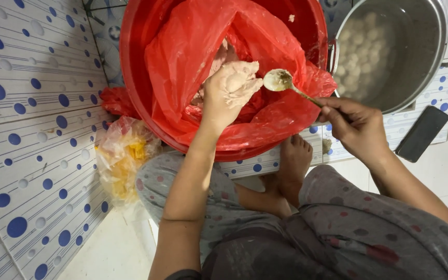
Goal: Forming meatballs by squeezing meat dough through the hand and scooping them into a pot of water using a spoon.
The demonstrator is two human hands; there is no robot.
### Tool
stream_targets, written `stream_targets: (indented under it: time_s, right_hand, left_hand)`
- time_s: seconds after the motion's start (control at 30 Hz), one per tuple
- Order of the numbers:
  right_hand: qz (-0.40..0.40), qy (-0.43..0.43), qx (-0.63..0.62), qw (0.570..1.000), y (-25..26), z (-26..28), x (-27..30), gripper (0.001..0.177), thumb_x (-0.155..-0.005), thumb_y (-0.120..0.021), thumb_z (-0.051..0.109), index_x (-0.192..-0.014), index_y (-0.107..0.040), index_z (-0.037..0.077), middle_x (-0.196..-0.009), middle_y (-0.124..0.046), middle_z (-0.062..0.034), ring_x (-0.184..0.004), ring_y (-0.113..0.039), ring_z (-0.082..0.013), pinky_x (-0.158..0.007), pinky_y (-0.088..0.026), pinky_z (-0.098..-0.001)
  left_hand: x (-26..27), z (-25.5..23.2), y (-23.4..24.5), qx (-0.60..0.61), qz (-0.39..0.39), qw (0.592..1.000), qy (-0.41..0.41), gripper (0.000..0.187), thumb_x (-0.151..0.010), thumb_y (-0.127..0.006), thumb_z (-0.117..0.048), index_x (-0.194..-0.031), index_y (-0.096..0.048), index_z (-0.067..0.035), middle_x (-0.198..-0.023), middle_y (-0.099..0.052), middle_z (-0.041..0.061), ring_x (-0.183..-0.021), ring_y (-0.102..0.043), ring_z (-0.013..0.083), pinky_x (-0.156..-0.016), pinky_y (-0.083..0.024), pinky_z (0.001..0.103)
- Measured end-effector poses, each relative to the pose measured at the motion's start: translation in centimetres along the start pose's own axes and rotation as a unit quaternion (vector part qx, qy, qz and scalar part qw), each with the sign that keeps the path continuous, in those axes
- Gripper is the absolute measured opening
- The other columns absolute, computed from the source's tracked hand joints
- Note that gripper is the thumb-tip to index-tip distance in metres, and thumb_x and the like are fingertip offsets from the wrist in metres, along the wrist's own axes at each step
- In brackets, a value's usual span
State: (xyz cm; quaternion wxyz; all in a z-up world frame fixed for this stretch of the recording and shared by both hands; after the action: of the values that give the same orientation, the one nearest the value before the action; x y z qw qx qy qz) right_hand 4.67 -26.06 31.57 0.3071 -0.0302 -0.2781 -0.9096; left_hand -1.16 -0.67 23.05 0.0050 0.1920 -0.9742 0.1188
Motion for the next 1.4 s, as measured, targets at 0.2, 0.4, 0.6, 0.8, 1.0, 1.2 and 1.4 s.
stream_targets:
  time_s: [0.2, 0.4, 0.6, 0.8, 1.0, 1.2, 1.4]
  right_hand:
    - [-0.022, -0.016, -0.014, 1.0, 0.8, 1.3, 0.0, 0.024, -0.108, -0.062, 0.003, -0.13, -0.07, 0.001, -0.099, -0.072, -0.0127, -0.056, -0.047, -0.0079, -0.051, -0.039, -0.022]
    - [-0.037, -0.008, -0.007, 0.999, 1.3, 2.9, 0.1, 0.024, -0.11, -0.059, -0.001, -0.131, -0.069, -0.003, -0.093, -0.068, -0.0119, -0.054, -0.043, -0.0082, -0.051, -0.036, -0.0221]
    - [-0.055, 0.235, 0.156, 0.958, 0.6, 6.2, 0.9, 0.024, -0.107, -0.064, -0.019, -0.129, -0.069, -0.014, -0.09, -0.069, -0.0185, -0.081, -0.068, -0.0242, -0.077, -0.055, -0.0334]
    - [-0.043, 0.335, 0.293, 0.895, -1.8, 6.7, 1.3, 0.036, -0.103, -0.058, -0.021, -0.137, -0.064, -0.01, -0.086, -0.054, -0.0133, -0.065, -0.048, -0.0229, -0.061, -0.046, -0.0357]
    - [-0.099, 0.347, 0.29, 0.886, -3.9, 6.2, 0.4, 0.021, -0.1, -0.063, -0.002, -0.115, -0.078, -0.001, -0.079, -0.063, -0.0115, -0.062, -0.068, -0.0301, -0.057, -0.056, -0.0362]
    - [-0.012, 0.179, 0.07, 0.981, -4.3, 4.9, -1.6, 0.018, -0.096, -0.063, -0.009, -0.11, -0.075, -0.008, -0.063, -0.063, -0.0175, -0.049, -0.065, -0.0281, -0.044, -0.047, -0.0333]
    - [0.024, -0.141, -0.296, 0.944, -2.9, -1.8, -0.4, 0.021, -0.095, -0.055, -0.011, -0.112, -0.065, -0.016, -0.062, -0.058, -0.0164, -0.03, -0.043, -0.0037, -0.023, -0.028, -0.0191]
  left_hand:
    - [0.4, 0.0, 0.5, -0.111, -0.055, 0.992, -0.011, 0.017, -0.085, -0.083, -0.01, -0.075, -0.071, -0.003, -0.079, -0.078, 0.007, -0.079, -0.078, 0.0156, -0.074, -0.065, 0.029]
    - [-0.3, 2.2, 0.1, 0.196, 0.092, 0.976, 0.023, 0.023, -0.103, -0.056, -0.02, -0.081, -0.057, -0.013, -0.078, -0.051, 0.0, -0.067, -0.048, 0.0128, -0.066, -0.048, 0.029]
    - [0.4, 0.4, -0.6, 0.134, 0.017, 0.991, -0.022, 0.04, -0.079, -0.08, 0.021, -0.102, -0.059, -0.005, -0.106, -0.069, 0.012, -0.103, -0.07, 0.0195, -0.099, -0.065, 0.035]
    - [0.5, 0.4, -0.2, -0.065, -0.056, 0.995, 0.051, 0.031, -0.074, -0.093, -0.01, -0.091, -0.067, -0.009, -0.084, -0.077, 0.004, -0.079, -0.073, 0.0101, -0.078, -0.064, 0.024]
    - [0.4, 6.2, 0.8, -0.122, -0.044, 0.989, 0.076, 0.015, -0.077, -0.084, -0.02, -0.088, -0.074, -0.018, -0.085, -0.075, -0.001, -0.086, -0.078, 0.0131, -0.075, -0.066, 0.027]
    - [0.4, 15.9, 2.7, -0.485, -0.094, 0.865, 0.081, 0.016, -0.064, -0.079, -0.063, -0.067, -0.065, -0.055, -0.059, -0.061, -0.029, -0.078, -0.075, 0.0054, -0.054, -0.06, 0.026]
    - [-0.8, 7.9, 0.8, -0.544, 0.013, 0.835, 0.085, 0.006, -0.072, -0.069, -0.015, -0.078, -0.07, -0.018, -0.067, -0.07, 0.007, -0.077, -0.075, 0.0386, -0.068, -0.06, 0.055]
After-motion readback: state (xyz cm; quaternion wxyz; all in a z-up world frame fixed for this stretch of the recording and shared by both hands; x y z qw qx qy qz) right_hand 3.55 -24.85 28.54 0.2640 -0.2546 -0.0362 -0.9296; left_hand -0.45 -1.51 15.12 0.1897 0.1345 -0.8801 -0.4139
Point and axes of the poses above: each hand's wrist, its own x-axis away from the middle knuckle, its own y-axis out of the back of the hand, z = x × y, the point moved 5 cm from there along -x, towards the middle knuckle
